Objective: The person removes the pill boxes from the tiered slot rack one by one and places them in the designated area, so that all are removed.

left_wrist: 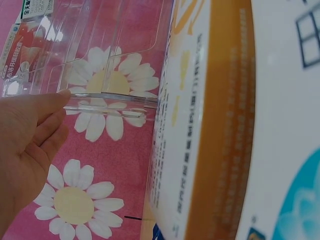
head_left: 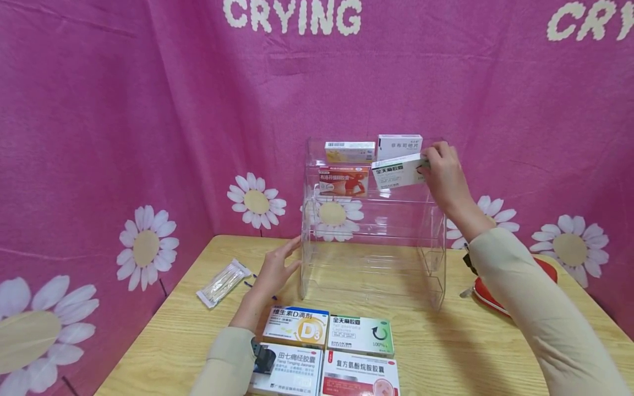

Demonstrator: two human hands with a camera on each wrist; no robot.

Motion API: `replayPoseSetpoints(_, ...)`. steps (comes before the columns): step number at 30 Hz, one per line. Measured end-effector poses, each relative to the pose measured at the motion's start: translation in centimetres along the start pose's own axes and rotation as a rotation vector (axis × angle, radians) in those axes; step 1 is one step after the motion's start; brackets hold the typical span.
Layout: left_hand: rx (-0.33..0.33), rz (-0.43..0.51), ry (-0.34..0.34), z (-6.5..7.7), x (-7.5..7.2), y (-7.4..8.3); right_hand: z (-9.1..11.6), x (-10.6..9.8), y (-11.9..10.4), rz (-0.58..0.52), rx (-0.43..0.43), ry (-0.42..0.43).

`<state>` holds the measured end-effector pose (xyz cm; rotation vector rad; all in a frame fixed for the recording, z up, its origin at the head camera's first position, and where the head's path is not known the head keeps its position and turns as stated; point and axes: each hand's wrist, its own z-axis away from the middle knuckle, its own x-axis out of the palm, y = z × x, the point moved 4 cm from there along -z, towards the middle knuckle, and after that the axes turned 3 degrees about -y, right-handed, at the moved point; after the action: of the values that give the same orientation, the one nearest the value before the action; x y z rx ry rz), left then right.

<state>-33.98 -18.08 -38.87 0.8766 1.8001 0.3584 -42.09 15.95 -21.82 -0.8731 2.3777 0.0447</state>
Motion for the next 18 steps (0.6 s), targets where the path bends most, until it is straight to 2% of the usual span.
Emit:
replayPoseSetpoints(14,-0.004,-0.011,0.003,0.0,-0.1,0.2,0.5,-2.0,-0.2,-0.036,-0.081,0.102)
replayPoseSetpoints(18,0.007,-0.007,0.009,0.0,-0.1,0.3,1.1,-2.7,-0.1,-0.063,-0.069,0.149)
